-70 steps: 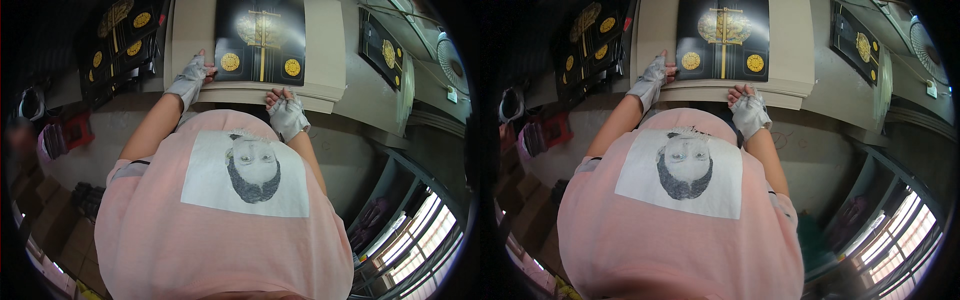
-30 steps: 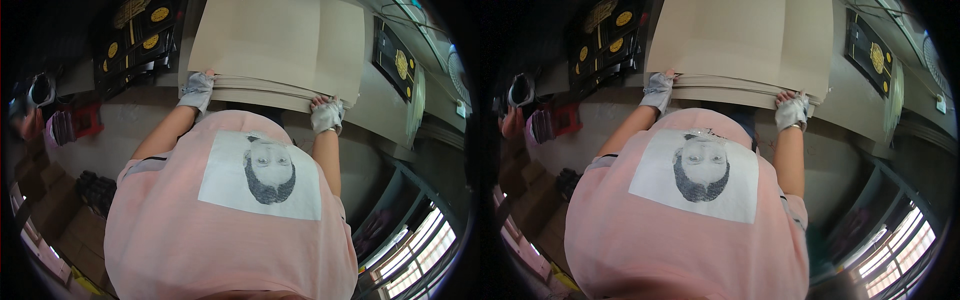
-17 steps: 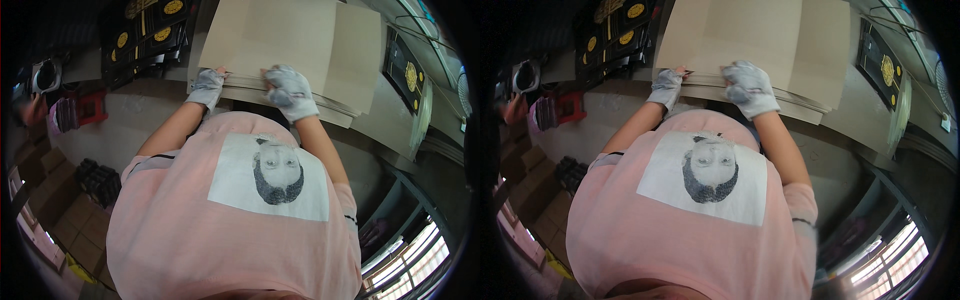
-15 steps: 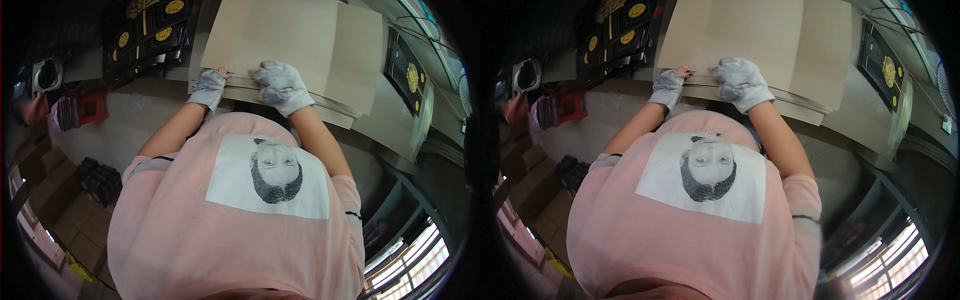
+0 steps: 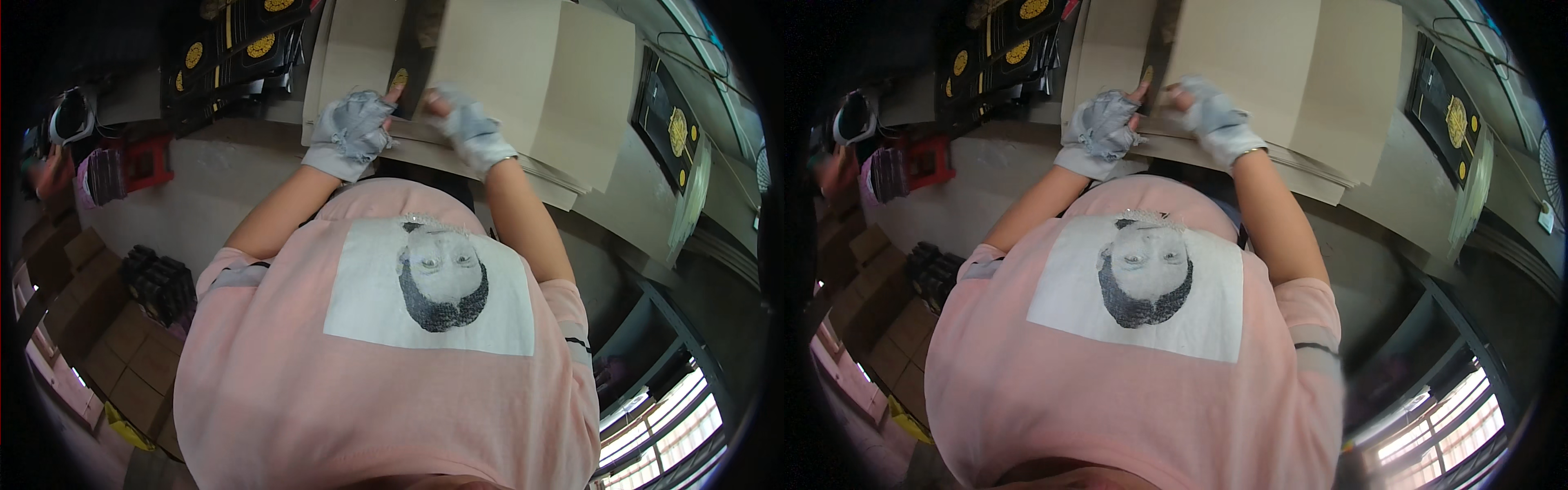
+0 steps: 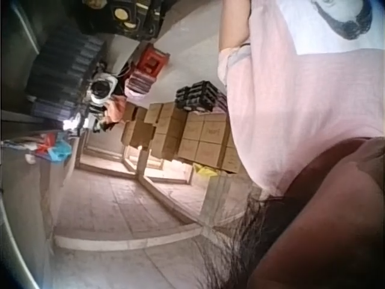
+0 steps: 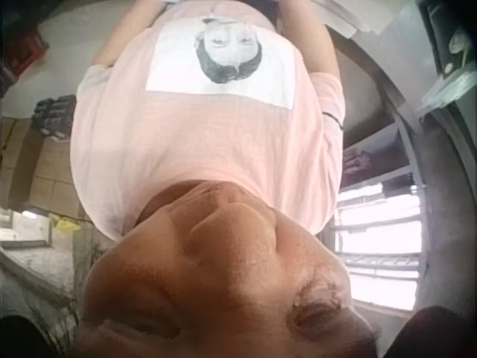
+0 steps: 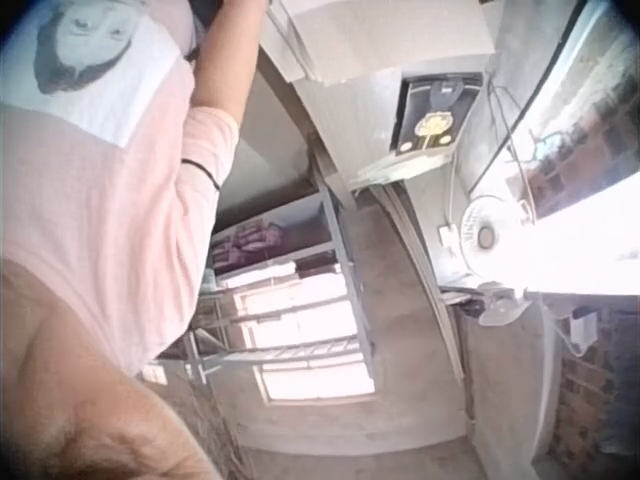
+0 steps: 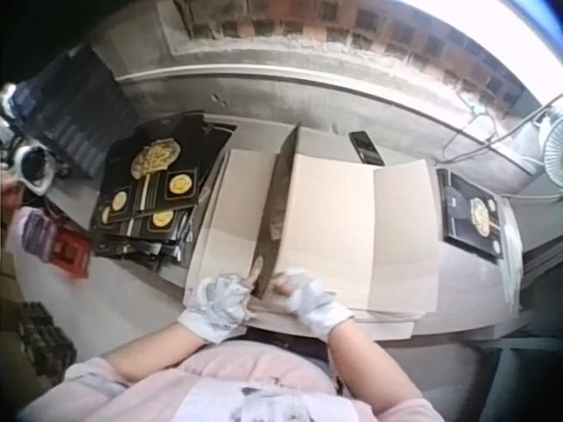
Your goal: The person is assembling or organizing paper/cardboard packaging items with decorative prints.
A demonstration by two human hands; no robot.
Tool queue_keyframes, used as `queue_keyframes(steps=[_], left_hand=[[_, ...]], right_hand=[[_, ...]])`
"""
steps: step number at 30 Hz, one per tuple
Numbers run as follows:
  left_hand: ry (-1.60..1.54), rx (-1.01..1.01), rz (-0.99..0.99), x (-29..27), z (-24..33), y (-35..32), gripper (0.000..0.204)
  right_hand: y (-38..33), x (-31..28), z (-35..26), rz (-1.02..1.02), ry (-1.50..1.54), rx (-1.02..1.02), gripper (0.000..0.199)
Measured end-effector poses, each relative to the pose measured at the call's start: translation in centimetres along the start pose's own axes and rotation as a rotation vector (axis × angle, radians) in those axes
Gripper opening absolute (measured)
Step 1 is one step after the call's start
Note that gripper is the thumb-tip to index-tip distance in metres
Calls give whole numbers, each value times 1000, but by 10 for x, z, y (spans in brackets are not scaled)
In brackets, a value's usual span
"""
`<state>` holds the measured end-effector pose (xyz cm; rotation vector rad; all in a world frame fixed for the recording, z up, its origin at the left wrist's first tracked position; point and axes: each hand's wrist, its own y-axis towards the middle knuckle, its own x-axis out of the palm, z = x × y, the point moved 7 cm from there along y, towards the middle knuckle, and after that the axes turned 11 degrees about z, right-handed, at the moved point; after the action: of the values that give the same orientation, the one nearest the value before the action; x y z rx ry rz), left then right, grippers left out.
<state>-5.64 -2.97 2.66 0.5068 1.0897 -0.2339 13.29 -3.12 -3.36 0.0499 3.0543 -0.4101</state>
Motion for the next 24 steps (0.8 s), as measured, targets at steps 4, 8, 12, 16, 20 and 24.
queue_keyframes(steps=[4, 8, 12, 16, 20, 24], left_hand=[[11, 251, -127, 22, 14, -1, 59], [-27, 423, -36, 30, 22, 1, 55], [3, 471, -107, 38, 22, 12, 50], [45, 485, -139, 44, 26, 16, 41], [61, 518, -142, 46, 34, 24, 44], [77, 525, -150, 52, 35, 21, 45]], right_hand=[[-14, -53, 14, 155, 235, 581, 52], [-17, -58, -22, -190, -1042, -250, 35], [13, -67, 42, -203, -1283, -295, 39], [5, -68, -5, -58, -1173, -36, 28], [6, -76, 21, -14, -699, 185, 21], [-8, -68, -6, 44, -669, 444, 39]])
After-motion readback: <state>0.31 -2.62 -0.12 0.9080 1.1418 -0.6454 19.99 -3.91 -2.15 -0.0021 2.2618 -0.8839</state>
